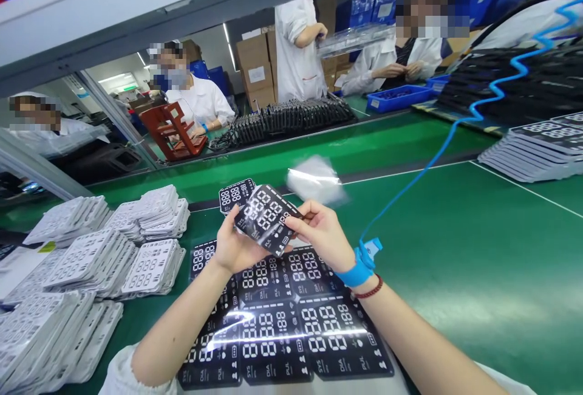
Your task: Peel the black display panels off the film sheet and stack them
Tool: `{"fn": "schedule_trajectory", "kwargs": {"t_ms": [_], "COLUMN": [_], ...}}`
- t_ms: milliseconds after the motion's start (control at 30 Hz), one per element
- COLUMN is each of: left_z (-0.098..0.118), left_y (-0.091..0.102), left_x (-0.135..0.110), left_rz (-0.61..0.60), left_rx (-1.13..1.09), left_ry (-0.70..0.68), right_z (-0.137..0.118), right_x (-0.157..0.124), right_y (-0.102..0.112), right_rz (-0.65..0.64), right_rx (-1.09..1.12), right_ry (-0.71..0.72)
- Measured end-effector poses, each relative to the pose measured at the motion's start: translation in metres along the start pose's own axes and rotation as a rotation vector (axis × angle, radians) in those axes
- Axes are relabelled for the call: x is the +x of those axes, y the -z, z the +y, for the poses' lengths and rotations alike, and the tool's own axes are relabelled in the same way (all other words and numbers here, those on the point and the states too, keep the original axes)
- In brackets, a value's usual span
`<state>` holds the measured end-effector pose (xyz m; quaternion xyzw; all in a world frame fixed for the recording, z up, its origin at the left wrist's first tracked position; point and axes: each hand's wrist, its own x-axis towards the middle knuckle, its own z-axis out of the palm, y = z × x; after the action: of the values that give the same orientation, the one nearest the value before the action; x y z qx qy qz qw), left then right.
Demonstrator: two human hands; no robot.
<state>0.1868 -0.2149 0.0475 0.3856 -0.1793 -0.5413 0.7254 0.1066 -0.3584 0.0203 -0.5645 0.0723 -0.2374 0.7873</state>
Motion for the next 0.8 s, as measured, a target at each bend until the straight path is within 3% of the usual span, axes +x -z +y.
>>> {"fn": "schedule_trajectory", "kwargs": {"t_ms": [100, 267, 500, 667, 800], "left_z": [0.000, 0.000, 0.010, 0.005, 0.004], "left_y": [-0.001, 0.001, 0.009, 0.007, 0.002], "left_x": [-0.001, 0.000, -0.003, -0.001, -0.002], "left_rz": [-0.004, 0.091, -0.093, -0.004, -0.049], "left_rx": [-0.010, 0.081, 0.079, 0.024, -0.052], "left_ry": [-0.022, -0.052, -0.141, -0.077, -0.099], "right_z": [-0.001, -0.004, -0.009, -0.004, -0.004], "right_x": [-0.001, -0.002, 0.002, -0.001, -0.004], "right_y": [0.000, -0.004, 0.002, 0.002, 0.002], "right_rz": [-0.020, -0.056, -0.007, 0.068, 0.125], "right_rx": [0.034, 0.025, 0.087, -0.066, -0.252], "right_ry": [-0.035, -0.073, 0.032, 0.116, 0.272]}}
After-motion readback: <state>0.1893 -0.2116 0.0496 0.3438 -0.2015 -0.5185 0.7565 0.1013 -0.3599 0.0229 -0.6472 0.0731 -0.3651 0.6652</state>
